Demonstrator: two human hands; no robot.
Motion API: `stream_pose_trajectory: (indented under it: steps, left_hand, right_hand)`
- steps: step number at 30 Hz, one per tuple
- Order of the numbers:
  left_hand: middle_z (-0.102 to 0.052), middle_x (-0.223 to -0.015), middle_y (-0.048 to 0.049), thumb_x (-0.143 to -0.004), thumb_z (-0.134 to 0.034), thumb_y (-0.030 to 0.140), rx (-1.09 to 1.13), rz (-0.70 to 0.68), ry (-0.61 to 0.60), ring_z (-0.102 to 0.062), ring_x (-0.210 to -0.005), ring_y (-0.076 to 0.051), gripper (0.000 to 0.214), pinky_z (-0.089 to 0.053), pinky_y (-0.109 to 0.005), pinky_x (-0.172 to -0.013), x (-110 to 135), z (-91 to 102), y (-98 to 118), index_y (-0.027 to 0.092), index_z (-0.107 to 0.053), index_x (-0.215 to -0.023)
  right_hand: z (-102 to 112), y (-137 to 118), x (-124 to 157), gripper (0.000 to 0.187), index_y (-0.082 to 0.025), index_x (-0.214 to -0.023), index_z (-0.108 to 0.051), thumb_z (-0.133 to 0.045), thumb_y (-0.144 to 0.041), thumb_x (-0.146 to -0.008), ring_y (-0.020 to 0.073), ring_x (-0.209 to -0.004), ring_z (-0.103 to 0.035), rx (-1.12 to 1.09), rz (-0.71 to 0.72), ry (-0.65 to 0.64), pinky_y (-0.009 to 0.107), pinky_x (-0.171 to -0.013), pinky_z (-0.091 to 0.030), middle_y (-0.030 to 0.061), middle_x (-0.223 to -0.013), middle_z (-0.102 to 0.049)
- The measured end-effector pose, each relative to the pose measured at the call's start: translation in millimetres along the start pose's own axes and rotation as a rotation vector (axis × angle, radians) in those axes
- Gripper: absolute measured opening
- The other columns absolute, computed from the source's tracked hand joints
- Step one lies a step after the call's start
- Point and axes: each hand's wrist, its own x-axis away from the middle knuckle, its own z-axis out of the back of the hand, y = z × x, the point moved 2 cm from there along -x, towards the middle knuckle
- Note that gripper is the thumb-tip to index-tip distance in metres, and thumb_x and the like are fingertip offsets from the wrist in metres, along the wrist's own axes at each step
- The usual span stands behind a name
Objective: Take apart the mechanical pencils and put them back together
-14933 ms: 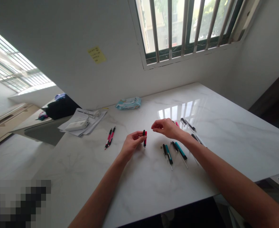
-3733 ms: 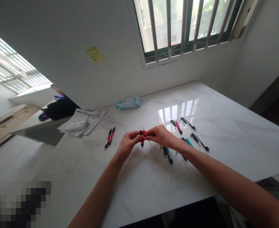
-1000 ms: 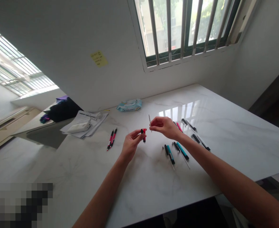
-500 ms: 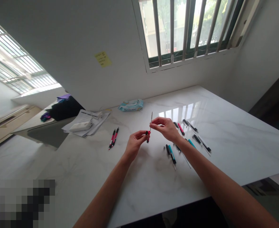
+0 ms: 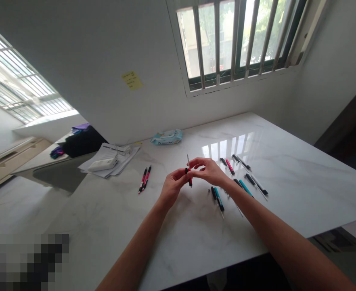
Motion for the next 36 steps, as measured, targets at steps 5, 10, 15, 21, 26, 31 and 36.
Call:
stream_pose_trajectory:
  steps: [5, 10, 15, 21, 26, 31, 36]
  left_hand:
    - [-0.078, -0.09, -0.0067, -0.071, -0.092, 0.037, -0.002, -0.009, -0.013, -0.07, -0.083, -0.019, 0.034, -0.055, -0.031, -0.081, 2, -3.4, -1, 0.014, -0.08, -0.095]
    - [-0.077, -0.09, -0.0071, -0.068, -0.092, 0.031, -0.037, -0.008, -0.026, -0.07, -0.084, -0.019, 0.038, -0.055, -0.03, -0.079, 5, -10.6, 1, 0.014, -0.077, -0.099]
    - [-0.077, -0.088, -0.0077, -0.07, -0.09, 0.03, -0.113, -0.002, -0.018, -0.069, -0.081, -0.018, 0.041, -0.055, -0.029, -0.073, 5, -10.1, 5, 0.015, -0.073, -0.104]
    - [-0.077, -0.093, -0.0062, -0.077, -0.081, 0.029, -0.352, -0.175, 0.103, -0.067, -0.078, -0.015, 0.019, -0.053, -0.029, -0.077, -3, 10.2, 12, 0.018, -0.076, -0.092]
    - [-0.077, -0.093, -0.0034, -0.083, -0.072, 0.026, -0.591, -0.292, 0.271, -0.069, -0.086, -0.017, 0.012, -0.051, -0.031, -0.087, -6, 29.6, 19, 0.021, -0.077, -0.092]
    - [-0.077, -0.095, -0.0021, -0.084, -0.068, 0.022, -0.698, -0.344, 0.309, -0.068, -0.086, -0.017, 0.012, -0.052, -0.031, -0.089, -3, 35.5, 21, 0.023, -0.077, -0.094]
    - [-0.076, -0.098, -0.0023, -0.085, -0.067, 0.02, -0.751, -0.392, 0.301, -0.068, -0.089, -0.018, 0.014, -0.053, -0.032, -0.09, -1, 35.1, 22, 0.024, -0.077, -0.093]
  right_hand:
    - [-5, 0, 2, 0.027, -0.021, -0.096, -0.076, -0.081, -0.042, -0.079, 0.0234, -0.099, -0.069, 0.011, 0.014, -0.009, 0.034, -0.08, -0.057, 0.0053, -0.101, -0.075]
    - [-3, 2, -1, 0.027, -0.022, -0.094, -0.077, -0.084, -0.04, -0.076, 0.0232, -0.102, -0.069, -0.185, 0.006, 0.031, 0.036, -0.09, -0.056, 0.0056, -0.108, -0.075]
    - [17, -2, -3, 0.028, -0.028, -0.098, -0.075, -0.083, -0.044, -0.077, 0.0279, -0.128, -0.062, -0.508, -0.005, 0.181, 0.043, -0.103, -0.052, 0.0052, -0.14, -0.068]
    - [32, -1, -1, 0.039, -0.026, -0.107, -0.07, -0.079, -0.055, -0.081, 0.0252, -0.103, -0.071, -0.426, -0.018, 0.256, 0.043, -0.09, -0.059, 0.0046, -0.101, -0.076]
    - [23, 7, -1, 0.045, -0.02, -0.108, -0.077, -0.061, -0.06, -0.095, 0.0154, -0.063, -0.054, 0.002, 0.073, 0.258, 0.031, -0.065, -0.049, -0.0014, -0.065, -0.057]
    - [23, 9, 0, 0.037, -0.022, -0.113, -0.076, -0.062, -0.051, -0.095, 0.0173, -0.074, -0.06, 0.133, 0.074, 0.309, 0.031, -0.067, -0.05, 0.0041, -0.088, -0.07]
    - [22, 12, -1, 0.03, -0.021, -0.104, -0.074, -0.075, -0.044, -0.085, 0.0217, -0.091, -0.068, 0.006, 0.051, 0.302, 0.034, -0.079, -0.056, 0.0069, -0.096, -0.074]
